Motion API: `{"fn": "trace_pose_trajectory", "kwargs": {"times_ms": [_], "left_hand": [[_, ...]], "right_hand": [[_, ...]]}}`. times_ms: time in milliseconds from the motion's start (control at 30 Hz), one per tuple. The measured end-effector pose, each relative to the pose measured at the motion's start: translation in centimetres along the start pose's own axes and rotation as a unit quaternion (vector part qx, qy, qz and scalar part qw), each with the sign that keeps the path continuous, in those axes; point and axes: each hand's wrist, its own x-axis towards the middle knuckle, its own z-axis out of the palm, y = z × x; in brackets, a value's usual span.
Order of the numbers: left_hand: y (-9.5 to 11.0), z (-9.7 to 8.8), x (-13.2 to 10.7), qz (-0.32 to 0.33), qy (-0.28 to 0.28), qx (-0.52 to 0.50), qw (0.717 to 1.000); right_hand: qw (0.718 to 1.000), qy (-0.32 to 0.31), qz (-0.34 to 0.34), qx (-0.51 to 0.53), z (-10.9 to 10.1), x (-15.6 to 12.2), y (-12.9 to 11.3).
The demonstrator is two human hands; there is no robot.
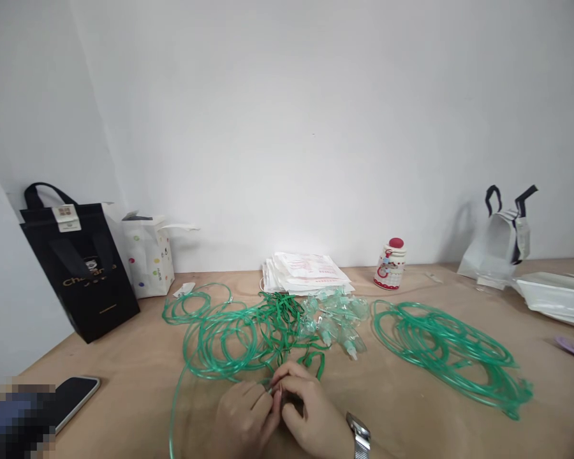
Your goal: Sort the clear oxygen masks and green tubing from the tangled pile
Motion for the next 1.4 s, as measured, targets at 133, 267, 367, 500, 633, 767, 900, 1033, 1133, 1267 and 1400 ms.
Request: {"fn": "trace_pose_trajectory", "kwargs": {"times_ms": [133, 267, 367, 500, 633, 767, 900, 1033, 1133, 1267, 1400], "left_hand": [[-1.0, 0.4, -1.1, -0.091, -0.081, -0.037, 0.992], [-1.2, 1.4, -2.3, -0.386, -0.174, -0.307, 0.852], [-0.5, 2.4, -2.8, -0.530, -0.175, -0.501, 0.662], [0.1, 2.8, -3.0, -0.591, -0.139, -0.600, 0.521], [0.0, 2.1, -2.4, -0.603, -0.120, -0.589, 0.524], [0.0, 1.5, -1.7, -0.624, -0.147, -0.575, 0.508], [-0.1, 1.8, -1.9, -0.581, -0.160, -0.640, 0.476], [-0.3, 2.5, -2.9, -0.502, -0.188, -0.678, 0.502], [-0.4, 2.8, -3.6, -0.507, -0.199, -0.663, 0.514], [-0.1, 2.7, -3.4, -0.516, -0.196, -0.659, 0.512], [0.3, 2.5, -2.7, -0.517, -0.192, -0.655, 0.517]], "right_hand": [[0.997, -0.019, -0.004, 0.069, -0.2, -0.1, 0.4], [0.998, 0.029, 0.053, 0.034, -0.3, -0.1, 0.3], [0.998, 0.002, 0.056, -0.037, -0.1, -0.2, 0.2], [0.995, 0.000, 0.036, -0.097, 0.3, -0.4, 0.5], [0.986, 0.037, 0.007, -0.159, 0.6, -0.5, 0.9], [0.981, 0.033, 0.009, -0.193, 0.3, -0.4, 0.9], [0.974, 0.080, 0.034, -0.210, -0.5, 0.0, 0.6], [0.974, 0.094, 0.065, -0.197, -1.3, 0.2, 0.8], [0.982, 0.034, 0.079, -0.169, -1.2, 0.1, 1.2], [0.974, 0.023, 0.051, -0.221, -0.4, -0.1, 1.8], [0.959, 0.041, 0.013, -0.279, 0.4, 0.0, 2.5]]}}
